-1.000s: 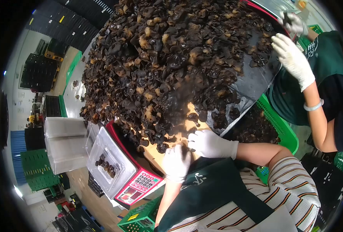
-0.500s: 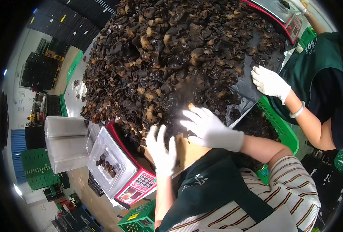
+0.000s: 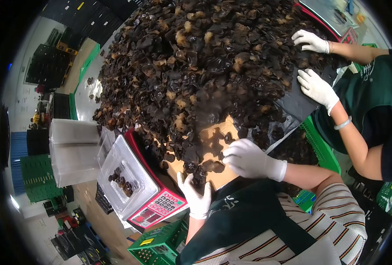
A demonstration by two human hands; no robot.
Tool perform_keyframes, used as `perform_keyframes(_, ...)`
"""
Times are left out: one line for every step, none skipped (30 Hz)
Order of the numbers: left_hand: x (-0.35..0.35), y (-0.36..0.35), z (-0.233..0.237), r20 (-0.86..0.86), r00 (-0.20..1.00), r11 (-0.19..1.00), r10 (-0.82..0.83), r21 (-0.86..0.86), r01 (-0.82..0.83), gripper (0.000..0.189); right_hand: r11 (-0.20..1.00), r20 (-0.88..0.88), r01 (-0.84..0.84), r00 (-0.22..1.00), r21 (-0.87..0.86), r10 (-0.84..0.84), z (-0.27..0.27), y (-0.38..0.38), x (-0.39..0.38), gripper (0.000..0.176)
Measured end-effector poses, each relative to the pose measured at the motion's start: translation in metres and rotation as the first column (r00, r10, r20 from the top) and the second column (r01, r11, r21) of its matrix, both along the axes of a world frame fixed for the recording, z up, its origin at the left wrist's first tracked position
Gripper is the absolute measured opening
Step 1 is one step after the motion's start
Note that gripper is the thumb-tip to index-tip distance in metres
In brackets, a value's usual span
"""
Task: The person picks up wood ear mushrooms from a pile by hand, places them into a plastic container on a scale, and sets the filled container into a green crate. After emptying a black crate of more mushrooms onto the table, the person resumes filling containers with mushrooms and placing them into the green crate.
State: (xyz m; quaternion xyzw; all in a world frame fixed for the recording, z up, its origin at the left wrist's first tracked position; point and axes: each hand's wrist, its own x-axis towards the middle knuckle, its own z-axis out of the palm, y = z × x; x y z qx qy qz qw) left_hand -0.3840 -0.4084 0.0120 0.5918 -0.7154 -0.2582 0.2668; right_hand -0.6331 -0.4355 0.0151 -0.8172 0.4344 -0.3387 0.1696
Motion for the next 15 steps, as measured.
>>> perform_keyframes(-0.002,-0.002,0.003,0.003,1.000,0.999,-0.008,-0.044,0.008,0.057,0.999,0.010,0.039,0.999,0.019,-0.039,0.003,-0.005,0.002,0.019)
perform_keyframes(-0.005,-0.005,0.007,0.009,1.000,0.996,-0.017,-0.088,0.018,0.055,0.996,0.020,0.079,0.997,0.037,-0.080,0.008,-0.009,0.005,0.018)
perform_keyframes(-0.006,-0.008,0.008,0.017,0.999,0.991,-0.027,-0.132,0.029,0.052,0.998,-0.003,0.047,0.999,0.046,-0.047,0.014,-0.013,0.010,0.017)
perform_keyframes(-0.007,-0.012,0.009,0.005,1.000,0.989,-0.018,-0.146,0.018,0.050,0.998,-0.026,0.017,1.000,0.058,-0.015,0.021,-0.016,0.016,0.017)
perform_keyframes(-0.008,-0.017,0.009,-0.008,1.000,0.987,-0.009,-0.159,0.008,0.047,0.997,-0.048,-0.012,0.999,0.071,0.016,0.025,-0.018,0.023,0.016)
perform_keyframes(-0.008,-0.024,0.009,-0.021,1.000,0.985,-0.002,-0.172,-0.001,0.045,0.999,-0.044,-0.022,0.999,0.048,0.024,0.026,-0.019,0.029,0.017)
perform_keyframes(-0.009,-0.032,0.009,-0.031,1.000,0.984,-0.002,-0.176,-0.004,0.041,1.000,-0.094,-0.023,0.995,-0.001,0.023,0.023,-0.019,0.035,0.016)
perform_keyframes(-0.013,-0.040,0.010,-0.021,0.999,0.980,-0.036,-0.196,0.031,0.044,0.998,-0.145,-0.027,0.989,-0.049,0.019,0.018,-0.018,0.041,0.016)
perform_keyframes(-0.016,-0.048,0.011,-0.009,0.998,0.974,-0.069,-0.217,0.065,0.047,0.995,-0.195,-0.035,0.981,-0.099,0.015,0.014,-0.018,0.045,0.016)
perform_keyframes(-0.019,-0.055,0.011,0.012,0.995,0.977,-0.098,-0.191,0.098,0.050,0.992,-0.195,-0.048,0.980,-0.118,0.024,0.012,-0.019,0.047,0.015)
perform_keyframes(-0.021,-0.061,0.010,0.033,0.991,0.978,-0.127,-0.163,0.130,0.053,0.995,-0.111,-0.043,0.993,-0.091,0.033,0.011,-0.020,0.046,0.015)
perform_keyframes(-0.021,-0.065,0.006,0.041,0.988,0.979,-0.146,-0.140,0.150,0.057,0.997,-0.026,-0.041,0.999,-0.061,0.039,0.014,-0.022,0.042,0.015)
perform_keyframes(-0.021,-0.067,0.005,0.056,0.987,0.979,-0.150,-0.131,0.156,0.057,0.999,0.058,-0.040,0.997,-0.030,0.042,0.020,-0.025,0.038,0.016)
perform_keyframes(-0.020,-0.069,0.004,0.070,0.985,0.979,-0.156,-0.122,0.163,0.056,0.997,0.044,-0.007,0.999,0.074,0.003,0.031,-0.025,0.029,0.015)
perform_keyframes(-0.019,-0.070,0.003,0.084,0.983,0.979,-0.162,-0.112,0.171,0.056,0.971,0.054,-0.115,0.993,0.209,0.106,0.042,-0.028,0.015,0.015)
